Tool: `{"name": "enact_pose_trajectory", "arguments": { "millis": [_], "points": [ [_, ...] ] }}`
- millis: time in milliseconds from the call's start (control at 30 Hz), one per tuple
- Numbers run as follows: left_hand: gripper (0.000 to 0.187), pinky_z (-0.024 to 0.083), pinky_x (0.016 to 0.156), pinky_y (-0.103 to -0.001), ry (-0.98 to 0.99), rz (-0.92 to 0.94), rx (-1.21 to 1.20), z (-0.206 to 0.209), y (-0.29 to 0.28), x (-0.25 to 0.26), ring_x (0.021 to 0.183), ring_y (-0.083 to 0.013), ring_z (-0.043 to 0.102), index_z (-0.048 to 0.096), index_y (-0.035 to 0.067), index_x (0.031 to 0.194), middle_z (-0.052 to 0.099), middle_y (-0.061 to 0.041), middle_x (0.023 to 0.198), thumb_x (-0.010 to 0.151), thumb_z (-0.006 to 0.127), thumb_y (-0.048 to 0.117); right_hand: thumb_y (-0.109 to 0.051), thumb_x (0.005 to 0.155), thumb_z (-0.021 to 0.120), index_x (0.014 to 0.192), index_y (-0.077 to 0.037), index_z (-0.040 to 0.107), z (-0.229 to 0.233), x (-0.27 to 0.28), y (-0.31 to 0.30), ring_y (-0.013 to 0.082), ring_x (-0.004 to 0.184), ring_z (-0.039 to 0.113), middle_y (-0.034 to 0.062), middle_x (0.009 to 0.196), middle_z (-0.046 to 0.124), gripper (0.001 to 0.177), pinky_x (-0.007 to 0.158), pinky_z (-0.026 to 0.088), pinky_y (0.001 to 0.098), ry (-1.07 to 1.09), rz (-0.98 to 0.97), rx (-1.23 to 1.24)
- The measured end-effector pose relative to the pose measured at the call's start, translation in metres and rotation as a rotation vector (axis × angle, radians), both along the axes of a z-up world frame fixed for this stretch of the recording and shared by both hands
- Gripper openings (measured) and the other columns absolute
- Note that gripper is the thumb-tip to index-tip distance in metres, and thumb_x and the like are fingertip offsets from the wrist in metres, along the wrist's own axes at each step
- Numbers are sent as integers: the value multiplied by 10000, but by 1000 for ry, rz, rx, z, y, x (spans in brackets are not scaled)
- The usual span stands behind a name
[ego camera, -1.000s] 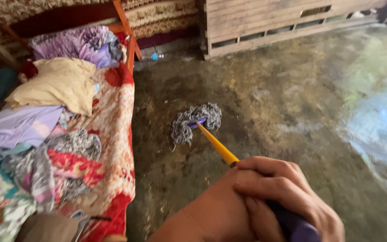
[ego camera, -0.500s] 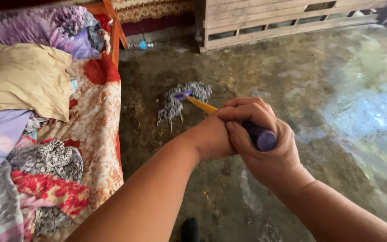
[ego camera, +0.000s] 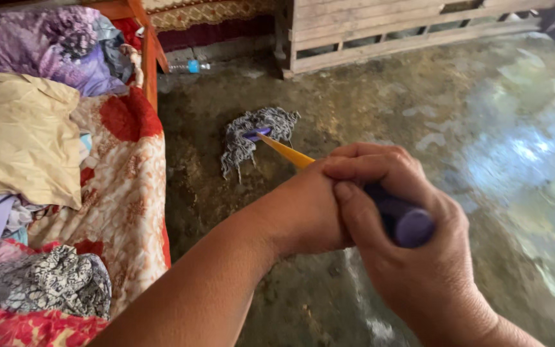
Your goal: The person uses a string mop with a yellow handle to clean a wet concrete floor. They push and pull the mop across the surface, moving around a wooden pallet and a bed frame.
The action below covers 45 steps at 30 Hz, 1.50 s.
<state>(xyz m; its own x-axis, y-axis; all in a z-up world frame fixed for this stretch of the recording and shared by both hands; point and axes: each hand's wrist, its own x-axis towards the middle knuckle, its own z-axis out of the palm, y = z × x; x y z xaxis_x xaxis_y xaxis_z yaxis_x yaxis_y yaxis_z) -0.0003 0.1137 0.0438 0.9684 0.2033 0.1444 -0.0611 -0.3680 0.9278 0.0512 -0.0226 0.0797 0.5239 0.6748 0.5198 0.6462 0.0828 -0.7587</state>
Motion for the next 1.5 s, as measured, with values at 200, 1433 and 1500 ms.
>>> {"name": "enact_pose_trajectory", "arguments": {
  "millis": [200,1433,1500],
  "points": [
    [486,586,1028,-284,-71,-14,15,-1,61,32,1214,-176,678,656,138,1281,690,-49,1313,815,794,152,-15,925,653,1037,-79,718,3,29,65,148,1061,724,45,1157,745,144,956,545,286,-56,-13,0],
    [306,592,887,-287,257,8,116,-75,482,199,1021,-138,693,687,136,1088,738,2,1089,791,749,97,-13,920,694,1133,-64,678,-74,192,470,279,1203,630,110,1227,688,219,1088,468,367,-48,150,16],
    [331,585,899,-290,125,10,71,-65,485,193,1032,-143,681,686,123,1095,728,-10,1100,774,754,78,-25,912,696,1132,-68,690,-67,185,478,273,1207,641,112,1237,697,225,1089,467,366,-69,98,4]
  ]
}}
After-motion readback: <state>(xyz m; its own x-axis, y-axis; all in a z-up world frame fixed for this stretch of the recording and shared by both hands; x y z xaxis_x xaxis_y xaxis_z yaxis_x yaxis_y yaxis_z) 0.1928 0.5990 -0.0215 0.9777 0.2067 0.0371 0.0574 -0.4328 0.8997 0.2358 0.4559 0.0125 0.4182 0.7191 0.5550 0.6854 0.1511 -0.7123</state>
